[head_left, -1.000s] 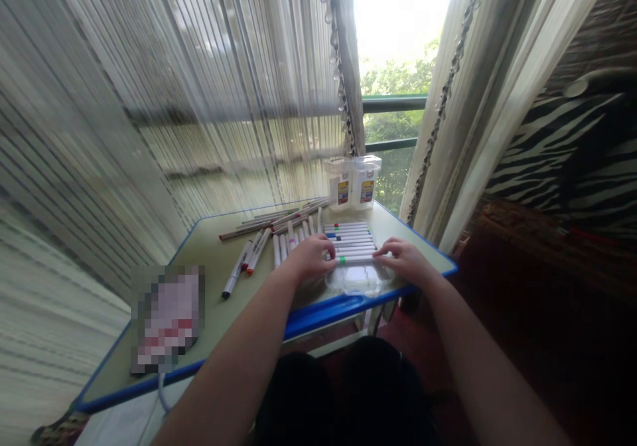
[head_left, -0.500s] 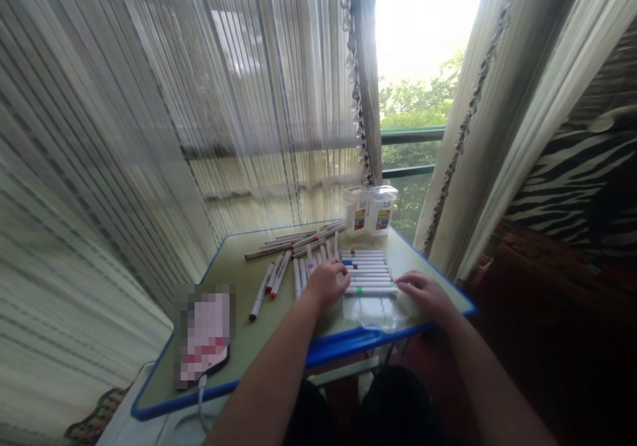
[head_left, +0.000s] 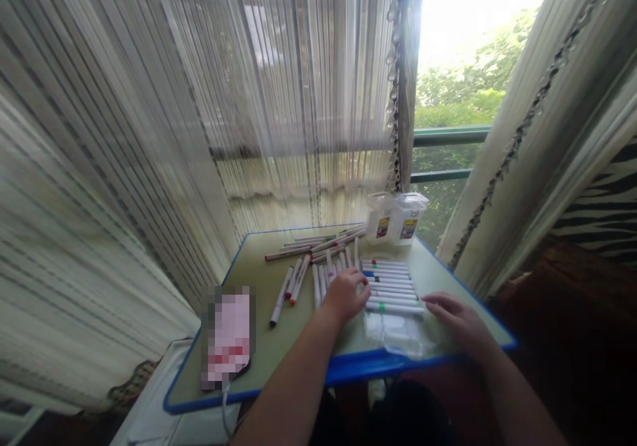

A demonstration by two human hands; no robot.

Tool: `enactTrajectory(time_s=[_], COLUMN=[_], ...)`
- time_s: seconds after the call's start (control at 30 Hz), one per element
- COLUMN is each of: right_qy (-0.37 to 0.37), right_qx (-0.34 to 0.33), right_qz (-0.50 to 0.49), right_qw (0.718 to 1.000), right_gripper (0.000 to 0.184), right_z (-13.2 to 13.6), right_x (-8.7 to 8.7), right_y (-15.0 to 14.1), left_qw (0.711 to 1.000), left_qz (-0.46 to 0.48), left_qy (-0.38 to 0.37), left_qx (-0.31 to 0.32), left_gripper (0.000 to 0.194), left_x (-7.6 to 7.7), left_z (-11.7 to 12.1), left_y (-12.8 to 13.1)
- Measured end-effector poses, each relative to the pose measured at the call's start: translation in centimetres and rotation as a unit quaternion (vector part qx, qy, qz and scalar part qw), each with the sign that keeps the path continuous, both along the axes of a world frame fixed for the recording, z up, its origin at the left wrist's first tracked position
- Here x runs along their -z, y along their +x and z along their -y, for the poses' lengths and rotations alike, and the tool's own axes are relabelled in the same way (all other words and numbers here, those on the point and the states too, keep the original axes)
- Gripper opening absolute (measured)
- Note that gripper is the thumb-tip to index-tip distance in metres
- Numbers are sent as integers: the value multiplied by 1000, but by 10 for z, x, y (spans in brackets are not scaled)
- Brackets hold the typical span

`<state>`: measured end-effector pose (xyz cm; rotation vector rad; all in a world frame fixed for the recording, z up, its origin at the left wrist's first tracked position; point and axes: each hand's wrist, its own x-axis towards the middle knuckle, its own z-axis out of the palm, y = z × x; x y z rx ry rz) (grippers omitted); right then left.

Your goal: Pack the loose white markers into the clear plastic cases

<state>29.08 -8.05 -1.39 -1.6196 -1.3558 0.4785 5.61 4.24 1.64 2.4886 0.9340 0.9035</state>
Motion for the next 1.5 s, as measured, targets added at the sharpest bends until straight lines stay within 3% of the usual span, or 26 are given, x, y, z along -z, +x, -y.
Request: enactTrajectory(time_s=[0.13, 0.27, 0.5, 0.63, 0.73, 0.83, 1.03, 1.2, 1.37, 1.5], right_qy=[-14, -27, -45, -58, -32, -49, -78, -143, -153, -161], right_qx=[-9, -87, -217, -235, -221, -232, -245, -227, -212, -217], right_qz=[29, 116, 238, 283, 334, 376, 460, 465, 472, 477], right_qw=[999, 989, 946, 928, 916, 896, 850, 844, 842, 837], right_gripper=[32, 32, 24, 26, 31, 33, 34, 29, 33, 33], right_z=[-7, -26, -90, -134, -163, -183, -207, -226, -231, -235], right_x=[-4, -19, -60, -73, -75, -77, -80, -69, -58, -56], right_y=[-5, -25, -90, -122, -140, -153, -167, -164, -159, -158], left_qw=[991, 977, 948, 923, 896, 879, 875, 887, 935, 940], left_qz=[41, 75, -34, -54, -144, -225, -225, -209, -214, -236], left_qy=[-49, -50, -72, -67, -59, -93, -171, -106, -17, -28], left_qx=[-116, -193, -309, -376, -416, -410, -393, -399, -283, -246], left_gripper=[13, 26, 30, 35, 34, 30, 29, 31, 31, 34], left_x=[-14, -27, -35, -30, -26, -24, -24, -21, -14, -14], left_z=[-16, -34, -61, -70, -70, -70, -72, -73, -73, -72], left_y=[-17, -38, -67, -84, -87, -82, -76, -67, -57, -54])
